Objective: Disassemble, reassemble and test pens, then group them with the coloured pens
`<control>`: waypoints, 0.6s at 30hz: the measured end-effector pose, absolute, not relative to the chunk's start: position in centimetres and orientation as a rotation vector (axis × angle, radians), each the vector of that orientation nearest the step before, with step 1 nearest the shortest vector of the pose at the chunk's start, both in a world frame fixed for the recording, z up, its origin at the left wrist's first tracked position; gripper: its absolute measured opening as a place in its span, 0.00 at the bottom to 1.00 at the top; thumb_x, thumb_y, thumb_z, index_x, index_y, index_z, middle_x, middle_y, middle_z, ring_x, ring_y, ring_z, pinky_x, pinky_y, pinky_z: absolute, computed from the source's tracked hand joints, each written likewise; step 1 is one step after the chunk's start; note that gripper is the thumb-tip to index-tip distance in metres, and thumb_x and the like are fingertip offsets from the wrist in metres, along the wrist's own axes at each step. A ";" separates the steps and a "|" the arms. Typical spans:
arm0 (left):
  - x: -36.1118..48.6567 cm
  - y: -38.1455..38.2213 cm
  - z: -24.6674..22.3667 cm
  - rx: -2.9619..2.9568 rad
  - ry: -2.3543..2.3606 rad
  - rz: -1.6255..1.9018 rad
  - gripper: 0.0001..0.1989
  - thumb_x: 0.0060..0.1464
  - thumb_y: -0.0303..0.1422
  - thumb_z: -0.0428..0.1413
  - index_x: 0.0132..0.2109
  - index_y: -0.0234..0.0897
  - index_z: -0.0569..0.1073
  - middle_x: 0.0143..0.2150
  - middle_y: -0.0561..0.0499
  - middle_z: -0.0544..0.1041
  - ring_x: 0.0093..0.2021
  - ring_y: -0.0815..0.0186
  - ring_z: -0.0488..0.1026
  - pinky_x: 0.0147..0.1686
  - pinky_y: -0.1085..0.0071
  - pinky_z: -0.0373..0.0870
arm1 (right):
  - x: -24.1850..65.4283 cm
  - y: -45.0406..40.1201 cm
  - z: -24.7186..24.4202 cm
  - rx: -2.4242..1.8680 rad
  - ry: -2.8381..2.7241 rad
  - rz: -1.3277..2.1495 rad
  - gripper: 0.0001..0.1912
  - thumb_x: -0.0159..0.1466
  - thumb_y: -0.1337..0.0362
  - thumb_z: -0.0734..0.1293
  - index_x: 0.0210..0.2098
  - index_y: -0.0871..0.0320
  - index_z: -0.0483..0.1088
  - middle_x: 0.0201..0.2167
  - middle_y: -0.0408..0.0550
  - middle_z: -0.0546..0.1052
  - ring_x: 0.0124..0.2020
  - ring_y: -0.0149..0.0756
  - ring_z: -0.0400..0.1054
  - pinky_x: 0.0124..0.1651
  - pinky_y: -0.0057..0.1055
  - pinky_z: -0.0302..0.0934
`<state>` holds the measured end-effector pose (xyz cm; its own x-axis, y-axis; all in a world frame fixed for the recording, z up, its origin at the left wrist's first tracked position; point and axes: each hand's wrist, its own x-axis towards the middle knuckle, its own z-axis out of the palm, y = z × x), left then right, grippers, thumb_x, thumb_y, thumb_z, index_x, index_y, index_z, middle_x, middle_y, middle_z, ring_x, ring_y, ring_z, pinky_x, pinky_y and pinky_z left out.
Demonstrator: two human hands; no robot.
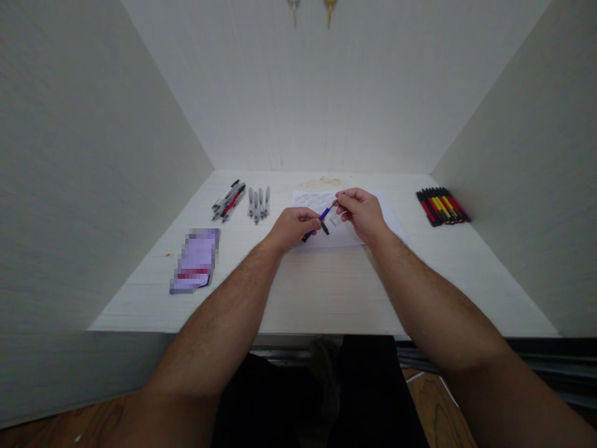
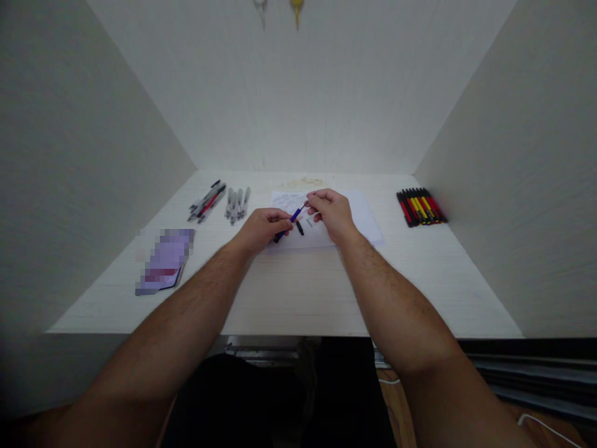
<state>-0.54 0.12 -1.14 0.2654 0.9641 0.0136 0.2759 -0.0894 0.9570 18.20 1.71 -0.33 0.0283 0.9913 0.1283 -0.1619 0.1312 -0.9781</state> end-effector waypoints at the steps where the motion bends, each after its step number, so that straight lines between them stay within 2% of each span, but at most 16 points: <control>1: -0.5 0.1 -1.2 1.571 1.181 0.898 0.11 0.46 0.36 0.60 0.34 0.33 0.78 0.25 0.52 0.75 0.20 0.75 0.62 0.21 0.75 0.55 | 18.2 1.7 -0.3 -1.013 -1.140 1.142 0.09 0.54 0.60 0.72 0.30 0.58 0.70 0.28 0.43 0.77 0.24 0.24 0.67 0.22 0.21 0.57; 11: -0.5 0.2 -1.3 1.561 1.191 0.942 0.10 0.44 0.35 0.61 0.33 0.32 0.77 0.23 0.53 0.73 0.19 0.75 0.61 0.20 0.75 0.53 | 18.0 1.7 -0.7 -0.969 -1.200 1.099 0.10 0.53 0.61 0.73 0.27 0.58 0.69 0.25 0.43 0.76 0.21 0.25 0.65 0.21 0.23 0.57; 18: -0.5 0.1 -1.1 1.526 1.161 0.954 0.10 0.43 0.34 0.62 0.33 0.32 0.78 0.23 0.53 0.74 0.21 0.73 0.64 0.21 0.75 0.56 | 17.7 1.6 -0.7 -0.924 -1.174 1.183 0.12 0.54 0.60 0.72 0.26 0.57 0.66 0.24 0.42 0.75 0.19 0.23 0.61 0.20 0.22 0.54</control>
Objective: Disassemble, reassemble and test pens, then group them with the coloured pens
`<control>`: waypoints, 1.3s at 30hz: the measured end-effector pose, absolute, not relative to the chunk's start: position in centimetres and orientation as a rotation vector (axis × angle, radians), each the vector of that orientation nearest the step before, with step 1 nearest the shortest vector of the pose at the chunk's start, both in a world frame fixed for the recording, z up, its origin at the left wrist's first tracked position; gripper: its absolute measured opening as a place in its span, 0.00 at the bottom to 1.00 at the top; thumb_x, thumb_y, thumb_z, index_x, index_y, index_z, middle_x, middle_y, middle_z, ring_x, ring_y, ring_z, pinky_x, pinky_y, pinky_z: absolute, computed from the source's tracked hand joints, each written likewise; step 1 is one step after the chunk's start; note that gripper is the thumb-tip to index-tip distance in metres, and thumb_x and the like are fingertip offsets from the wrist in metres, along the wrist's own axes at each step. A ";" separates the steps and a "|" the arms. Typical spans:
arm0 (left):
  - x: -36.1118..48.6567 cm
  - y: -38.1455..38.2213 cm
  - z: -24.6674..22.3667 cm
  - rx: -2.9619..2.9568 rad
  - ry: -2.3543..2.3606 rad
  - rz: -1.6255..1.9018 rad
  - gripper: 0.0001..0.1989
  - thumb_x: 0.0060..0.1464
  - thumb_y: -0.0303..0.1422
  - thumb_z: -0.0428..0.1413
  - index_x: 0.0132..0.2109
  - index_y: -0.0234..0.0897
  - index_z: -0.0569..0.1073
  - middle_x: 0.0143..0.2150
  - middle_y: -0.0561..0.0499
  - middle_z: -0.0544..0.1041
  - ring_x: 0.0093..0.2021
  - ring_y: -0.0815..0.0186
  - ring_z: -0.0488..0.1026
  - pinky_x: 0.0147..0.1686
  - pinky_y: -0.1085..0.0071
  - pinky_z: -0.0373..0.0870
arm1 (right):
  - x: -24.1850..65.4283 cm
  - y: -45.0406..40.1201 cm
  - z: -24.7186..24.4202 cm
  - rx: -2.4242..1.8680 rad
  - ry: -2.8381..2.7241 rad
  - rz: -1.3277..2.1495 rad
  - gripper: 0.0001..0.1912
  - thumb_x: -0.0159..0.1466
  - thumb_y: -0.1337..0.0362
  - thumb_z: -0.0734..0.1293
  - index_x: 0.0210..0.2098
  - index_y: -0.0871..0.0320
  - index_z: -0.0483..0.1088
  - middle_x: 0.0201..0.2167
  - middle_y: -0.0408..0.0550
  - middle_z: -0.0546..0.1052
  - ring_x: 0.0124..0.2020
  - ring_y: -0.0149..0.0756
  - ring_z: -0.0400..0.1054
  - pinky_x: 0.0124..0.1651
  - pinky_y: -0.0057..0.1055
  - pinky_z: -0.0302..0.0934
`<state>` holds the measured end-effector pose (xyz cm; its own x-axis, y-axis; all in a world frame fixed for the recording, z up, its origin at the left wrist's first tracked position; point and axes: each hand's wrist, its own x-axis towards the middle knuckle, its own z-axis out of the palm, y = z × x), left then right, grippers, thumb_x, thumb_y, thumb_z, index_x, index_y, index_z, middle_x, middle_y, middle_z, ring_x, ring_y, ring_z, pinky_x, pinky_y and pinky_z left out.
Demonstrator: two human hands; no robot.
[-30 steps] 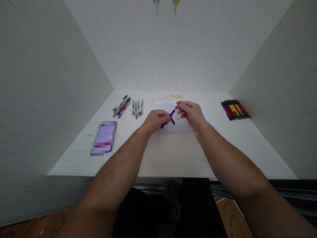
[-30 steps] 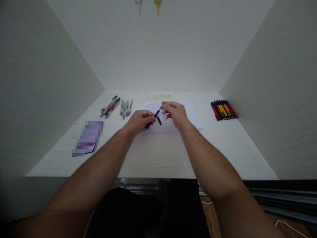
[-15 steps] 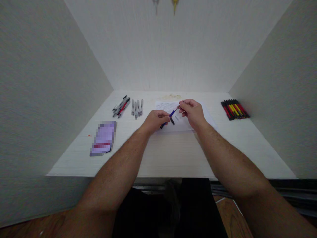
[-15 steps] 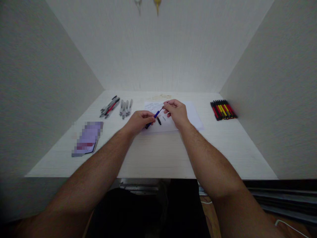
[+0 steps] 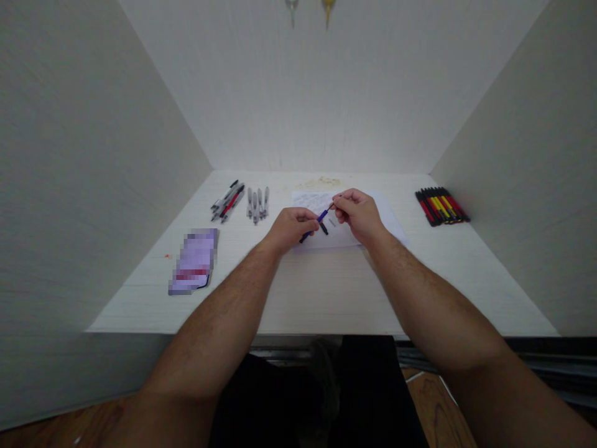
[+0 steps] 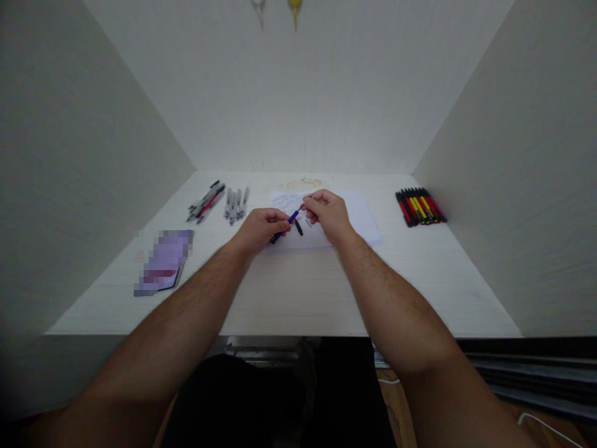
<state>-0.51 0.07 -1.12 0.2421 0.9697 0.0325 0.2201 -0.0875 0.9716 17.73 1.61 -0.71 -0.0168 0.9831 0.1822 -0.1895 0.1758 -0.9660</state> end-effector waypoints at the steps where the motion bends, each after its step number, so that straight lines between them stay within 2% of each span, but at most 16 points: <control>1: -0.5 0.1 -1.1 1.528 1.159 0.952 0.10 0.43 0.34 0.62 0.33 0.32 0.78 0.23 0.53 0.74 0.21 0.74 0.63 0.21 0.75 0.55 | 17.7 1.6 -0.7 -0.921 -1.169 1.198 0.12 0.54 0.61 0.72 0.25 0.57 0.65 0.24 0.42 0.75 0.19 0.23 0.61 0.20 0.22 0.54; 6: -0.6 0.2 -1.3 1.550 1.146 0.938 0.10 0.43 0.34 0.61 0.32 0.32 0.78 0.23 0.53 0.73 0.20 0.74 0.62 0.20 0.74 0.55 | 17.5 1.6 -0.8 -0.928 -1.198 1.201 0.12 0.54 0.60 0.72 0.25 0.57 0.65 0.23 0.41 0.75 0.19 0.23 0.61 0.20 0.22 0.55; 24: -0.5 -0.1 -1.1 1.546 1.158 0.959 0.09 0.44 0.34 0.60 0.32 0.32 0.78 0.22 0.53 0.73 0.20 0.74 0.61 0.21 0.74 0.54 | 17.5 1.6 -0.9 -0.975 -1.227 1.166 0.11 0.55 0.58 0.72 0.25 0.60 0.72 0.24 0.45 0.76 0.20 0.24 0.62 0.21 0.23 0.57; 30: -0.5 -0.1 -0.9 1.524 1.157 0.947 0.10 0.44 0.35 0.60 0.32 0.32 0.78 0.23 0.52 0.74 0.20 0.73 0.63 0.21 0.74 0.55 | 17.5 1.6 -0.9 -0.961 -1.217 1.181 0.11 0.54 0.58 0.72 0.27 0.60 0.73 0.27 0.47 0.77 0.21 0.24 0.62 0.21 0.23 0.57; 39: -0.4 0.1 -1.3 1.472 1.093 0.961 0.11 0.44 0.35 0.60 0.33 0.32 0.79 0.26 0.49 0.77 0.23 0.71 0.68 0.25 0.73 0.61 | 17.5 1.7 -1.1 -0.951 -1.241 1.181 0.10 0.54 0.60 0.71 0.30 0.61 0.74 0.31 0.48 0.78 0.21 0.23 0.63 0.21 0.23 0.58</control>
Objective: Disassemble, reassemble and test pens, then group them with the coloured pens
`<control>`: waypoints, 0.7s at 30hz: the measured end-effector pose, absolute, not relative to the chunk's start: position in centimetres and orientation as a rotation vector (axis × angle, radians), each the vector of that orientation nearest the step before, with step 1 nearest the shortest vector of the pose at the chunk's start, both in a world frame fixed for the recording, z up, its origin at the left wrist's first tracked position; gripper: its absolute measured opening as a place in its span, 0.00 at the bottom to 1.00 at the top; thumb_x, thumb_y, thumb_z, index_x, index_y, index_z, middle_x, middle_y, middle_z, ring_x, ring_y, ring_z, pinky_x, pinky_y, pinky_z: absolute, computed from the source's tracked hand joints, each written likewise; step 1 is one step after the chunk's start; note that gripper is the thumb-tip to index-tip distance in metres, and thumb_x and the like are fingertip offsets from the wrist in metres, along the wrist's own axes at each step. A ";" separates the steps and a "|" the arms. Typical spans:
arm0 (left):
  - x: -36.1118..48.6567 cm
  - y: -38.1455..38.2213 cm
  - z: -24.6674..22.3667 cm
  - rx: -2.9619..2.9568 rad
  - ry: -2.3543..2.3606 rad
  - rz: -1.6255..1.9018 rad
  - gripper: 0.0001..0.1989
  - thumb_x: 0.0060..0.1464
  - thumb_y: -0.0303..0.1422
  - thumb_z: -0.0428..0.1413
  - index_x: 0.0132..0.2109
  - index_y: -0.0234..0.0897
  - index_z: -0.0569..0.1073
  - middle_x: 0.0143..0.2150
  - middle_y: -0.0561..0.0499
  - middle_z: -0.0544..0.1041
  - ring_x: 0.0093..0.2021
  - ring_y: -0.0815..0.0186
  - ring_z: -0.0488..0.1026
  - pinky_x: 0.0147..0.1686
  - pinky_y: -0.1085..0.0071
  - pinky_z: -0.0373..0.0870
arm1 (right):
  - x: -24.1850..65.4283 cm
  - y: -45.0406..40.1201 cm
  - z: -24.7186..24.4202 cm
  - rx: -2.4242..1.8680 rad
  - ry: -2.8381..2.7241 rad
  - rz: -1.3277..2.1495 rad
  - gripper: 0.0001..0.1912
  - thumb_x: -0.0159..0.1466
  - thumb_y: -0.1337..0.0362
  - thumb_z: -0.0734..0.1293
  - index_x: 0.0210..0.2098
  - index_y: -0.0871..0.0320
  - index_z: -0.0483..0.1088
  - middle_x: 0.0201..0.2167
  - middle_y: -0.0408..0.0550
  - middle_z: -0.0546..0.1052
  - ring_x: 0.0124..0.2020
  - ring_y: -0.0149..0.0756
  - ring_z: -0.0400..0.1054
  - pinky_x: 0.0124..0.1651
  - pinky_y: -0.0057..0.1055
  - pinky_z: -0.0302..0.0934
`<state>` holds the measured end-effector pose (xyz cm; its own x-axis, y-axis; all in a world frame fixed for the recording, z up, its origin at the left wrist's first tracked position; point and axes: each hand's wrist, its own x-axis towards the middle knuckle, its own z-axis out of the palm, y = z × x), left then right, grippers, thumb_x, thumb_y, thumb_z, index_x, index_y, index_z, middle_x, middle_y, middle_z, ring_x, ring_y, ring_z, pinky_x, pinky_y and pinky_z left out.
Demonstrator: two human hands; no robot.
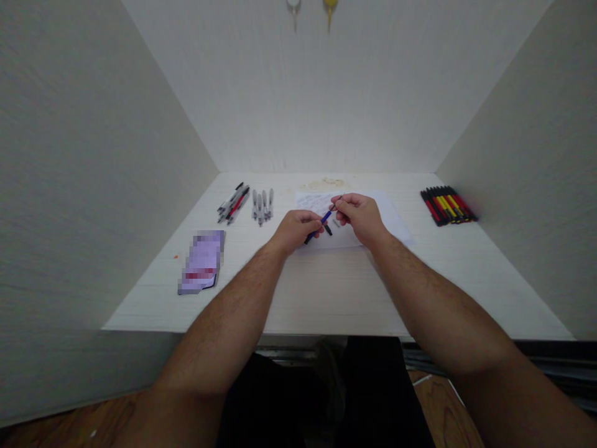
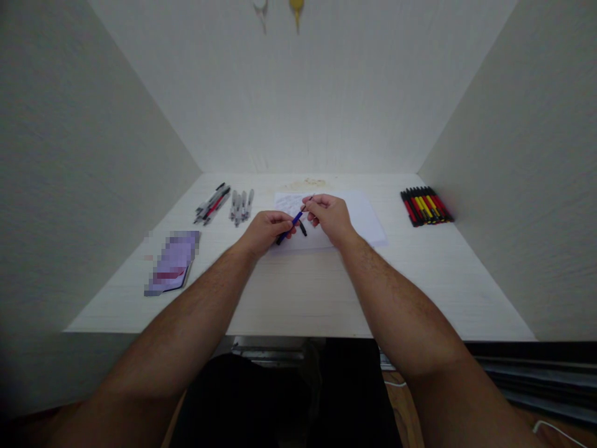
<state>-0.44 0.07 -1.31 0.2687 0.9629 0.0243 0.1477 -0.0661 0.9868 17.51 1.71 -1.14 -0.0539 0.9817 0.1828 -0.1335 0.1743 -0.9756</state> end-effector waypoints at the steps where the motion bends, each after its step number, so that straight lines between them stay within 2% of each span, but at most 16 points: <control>1: -0.4 0.1 -1.3 1.472 1.096 0.965 0.11 0.44 0.35 0.60 0.34 0.32 0.79 0.26 0.49 0.77 0.23 0.71 0.68 0.25 0.73 0.61 | 17.6 1.7 -1.2 -0.949 -1.243 1.177 0.09 0.54 0.60 0.71 0.30 0.61 0.75 0.31 0.48 0.78 0.22 0.23 0.63 0.21 0.23 0.58; 12: -0.7 0.8 -2.3 1.480 1.103 1.002 0.12 0.47 0.37 0.60 0.36 0.32 0.79 0.26 0.49 0.76 0.23 0.71 0.68 0.23 0.74 0.59 | 17.7 1.7 -1.0 -1.058 -1.219 1.123 0.12 0.52 0.62 0.71 0.34 0.62 0.77 0.29 0.48 0.79 0.22 0.26 0.64 0.22 0.24 0.57; 15: -0.6 0.9 -2.3 1.409 1.095 1.055 0.12 0.45 0.36 0.61 0.36 0.33 0.78 0.26 0.49 0.76 0.24 0.71 0.68 0.23 0.74 0.60 | 18.3 2.2 -1.6 -1.272 -1.348 0.864 0.11 0.53 0.63 0.69 0.35 0.61 0.77 0.29 0.48 0.79 0.23 0.29 0.66 0.26 0.27 0.60; 18: -0.4 0.8 -1.9 1.298 1.108 1.114 0.12 0.43 0.35 0.62 0.36 0.33 0.78 0.27 0.49 0.77 0.24 0.70 0.69 0.23 0.74 0.61 | 18.8 2.5 -2.3 -1.446 -1.632 0.507 0.09 0.55 0.64 0.67 0.34 0.59 0.78 0.29 0.47 0.80 0.29 0.33 0.70 0.35 0.31 0.63; 21: -0.3 0.7 -1.6 1.213 1.103 1.154 0.13 0.41 0.35 0.62 0.35 0.33 0.77 0.27 0.49 0.76 0.25 0.69 0.70 0.24 0.73 0.62 | 19.0 2.3 -2.5 -1.549 -1.862 0.330 0.09 0.58 0.62 0.66 0.34 0.57 0.79 0.32 0.47 0.80 0.33 0.35 0.71 0.39 0.32 0.62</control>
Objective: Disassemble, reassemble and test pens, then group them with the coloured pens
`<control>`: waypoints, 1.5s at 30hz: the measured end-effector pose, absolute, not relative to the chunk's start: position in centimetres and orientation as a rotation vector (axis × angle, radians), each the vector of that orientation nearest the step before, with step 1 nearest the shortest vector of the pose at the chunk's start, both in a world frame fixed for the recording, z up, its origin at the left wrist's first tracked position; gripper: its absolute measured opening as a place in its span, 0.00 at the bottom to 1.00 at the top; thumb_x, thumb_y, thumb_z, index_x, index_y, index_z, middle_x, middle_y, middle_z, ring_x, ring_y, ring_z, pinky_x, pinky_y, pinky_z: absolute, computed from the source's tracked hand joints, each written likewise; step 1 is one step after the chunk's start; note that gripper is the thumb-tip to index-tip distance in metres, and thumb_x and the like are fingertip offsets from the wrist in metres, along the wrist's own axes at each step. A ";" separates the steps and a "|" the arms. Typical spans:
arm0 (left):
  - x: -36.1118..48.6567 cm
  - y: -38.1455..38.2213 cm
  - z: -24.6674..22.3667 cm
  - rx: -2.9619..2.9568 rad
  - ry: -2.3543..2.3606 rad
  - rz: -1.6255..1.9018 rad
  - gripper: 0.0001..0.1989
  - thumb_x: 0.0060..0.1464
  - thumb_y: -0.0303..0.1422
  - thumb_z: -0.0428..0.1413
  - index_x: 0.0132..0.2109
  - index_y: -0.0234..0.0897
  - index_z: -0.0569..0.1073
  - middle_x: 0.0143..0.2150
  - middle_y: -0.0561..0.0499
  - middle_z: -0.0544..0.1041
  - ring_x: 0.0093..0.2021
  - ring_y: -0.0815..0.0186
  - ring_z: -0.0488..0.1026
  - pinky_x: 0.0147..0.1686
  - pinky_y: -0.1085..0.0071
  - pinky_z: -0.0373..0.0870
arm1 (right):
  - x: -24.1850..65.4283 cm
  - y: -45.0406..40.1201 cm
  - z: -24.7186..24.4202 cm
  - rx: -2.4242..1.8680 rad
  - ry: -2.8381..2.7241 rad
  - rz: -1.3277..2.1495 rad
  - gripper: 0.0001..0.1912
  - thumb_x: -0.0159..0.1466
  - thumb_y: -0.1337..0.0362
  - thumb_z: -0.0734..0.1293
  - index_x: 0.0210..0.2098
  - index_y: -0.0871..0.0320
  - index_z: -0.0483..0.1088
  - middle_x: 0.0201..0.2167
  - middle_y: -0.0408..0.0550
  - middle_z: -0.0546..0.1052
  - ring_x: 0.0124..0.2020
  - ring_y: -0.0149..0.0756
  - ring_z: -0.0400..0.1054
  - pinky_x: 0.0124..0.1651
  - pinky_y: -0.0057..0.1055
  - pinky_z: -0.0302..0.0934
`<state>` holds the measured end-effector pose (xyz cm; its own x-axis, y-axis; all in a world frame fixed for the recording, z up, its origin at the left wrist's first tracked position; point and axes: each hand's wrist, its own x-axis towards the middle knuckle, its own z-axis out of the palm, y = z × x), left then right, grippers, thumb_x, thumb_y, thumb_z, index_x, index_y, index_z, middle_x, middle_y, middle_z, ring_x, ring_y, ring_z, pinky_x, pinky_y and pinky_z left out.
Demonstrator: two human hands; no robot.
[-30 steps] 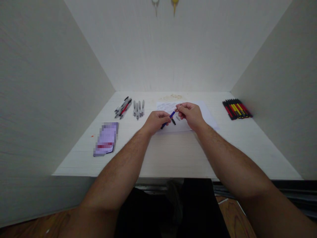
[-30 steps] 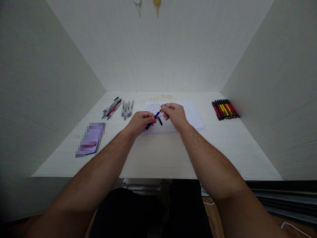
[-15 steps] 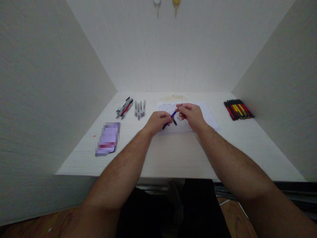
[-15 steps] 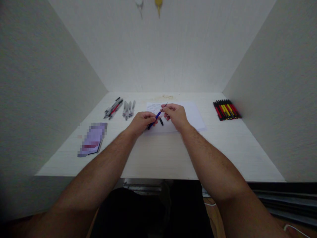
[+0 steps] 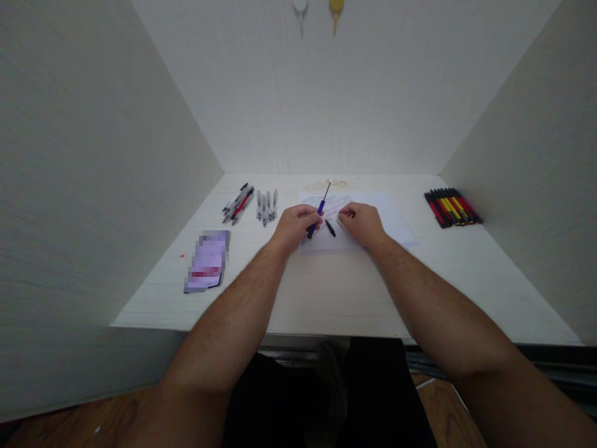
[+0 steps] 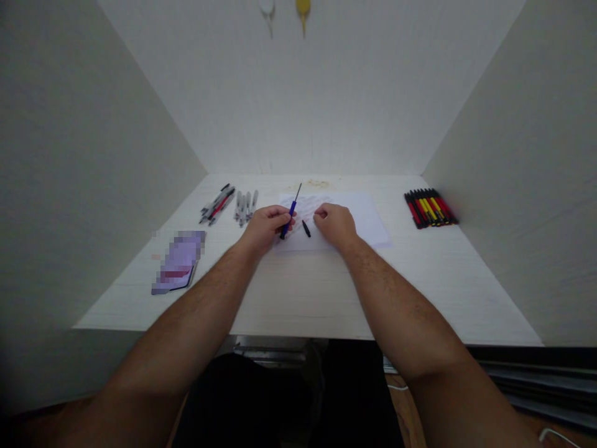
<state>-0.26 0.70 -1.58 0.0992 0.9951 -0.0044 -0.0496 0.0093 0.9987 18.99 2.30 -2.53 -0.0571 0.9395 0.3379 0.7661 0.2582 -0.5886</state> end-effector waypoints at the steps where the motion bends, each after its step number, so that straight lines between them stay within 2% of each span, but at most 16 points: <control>1: -0.3 0.7 -1.5 1.197 1.093 1.160 0.13 0.41 0.35 0.63 0.35 0.33 0.77 0.27 0.49 0.77 0.25 0.69 0.71 0.24 0.73 0.63 | 19.0 2.2 -2.5 -1.577 -1.920 0.304 0.10 0.59 0.62 0.66 0.35 0.57 0.79 0.33 0.48 0.81 0.34 0.36 0.72 0.40 0.32 0.62; 7: -0.3 0.7 -1.6 1.160 1.073 1.135 0.15 0.42 0.37 0.64 0.36 0.32 0.77 0.29 0.48 0.77 0.26 0.69 0.72 0.27 0.71 0.67 | 18.7 1.8 -2.4 -1.674 -2.138 0.176 0.12 0.62 0.59 0.65 0.40 0.54 0.79 0.41 0.49 0.80 0.41 0.40 0.72 0.42 0.33 0.61; 13: -0.4 0.4 -1.4 1.142 1.049 1.119 0.12 0.45 0.34 0.62 0.37 0.30 0.78 0.29 0.47 0.77 0.27 0.69 0.73 0.28 0.72 0.67 | 18.6 1.8 -2.2 -1.726 -2.196 0.114 0.13 0.63 0.62 0.62 0.37 0.55 0.79 0.39 0.51 0.80 0.39 0.40 0.72 0.39 0.33 0.61; 28: -0.4 0.6 -1.7 1.133 1.036 1.095 0.11 0.46 0.34 0.60 0.37 0.31 0.78 0.29 0.48 0.77 0.26 0.70 0.71 0.25 0.73 0.65 | 18.0 1.6 -2.5 -1.775 -2.296 0.017 0.12 0.67 0.63 0.59 0.39 0.59 0.73 0.40 0.57 0.77 0.40 0.43 0.72 0.36 0.34 0.59; 33: -0.4 0.5 -1.6 1.136 1.033 1.102 0.11 0.46 0.33 0.60 0.36 0.30 0.77 0.29 0.48 0.77 0.25 0.70 0.72 0.25 0.73 0.65 | 18.0 1.6 -2.4 -1.782 -2.319 0.004 0.11 0.68 0.63 0.59 0.40 0.60 0.72 0.41 0.58 0.77 0.41 0.43 0.71 0.37 0.34 0.60; 39: -0.5 0.7 -1.9 1.136 1.031 1.094 0.11 0.45 0.33 0.61 0.36 0.31 0.78 0.29 0.48 0.77 0.25 0.70 0.72 0.25 0.73 0.65 | 18.1 1.5 -2.0 -1.776 -2.298 0.048 0.09 0.66 0.60 0.63 0.38 0.57 0.73 0.42 0.54 0.77 0.42 0.44 0.72 0.37 0.34 0.60; 45: -0.4 0.8 -2.1 1.156 1.054 1.088 0.11 0.43 0.33 0.62 0.35 0.31 0.77 0.28 0.48 0.77 0.25 0.70 0.72 0.26 0.73 0.65 | 17.7 1.3 -1.8 -1.832 -2.354 0.044 0.13 0.68 0.61 0.59 0.43 0.60 0.72 0.43 0.58 0.77 0.43 0.44 0.72 0.40 0.34 0.62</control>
<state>-0.45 0.82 -2.09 0.1600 0.9851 -0.0622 -0.0935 0.0779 0.9926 17.71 1.30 -1.79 -0.2378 0.9654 0.1067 0.9608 0.2500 -0.1203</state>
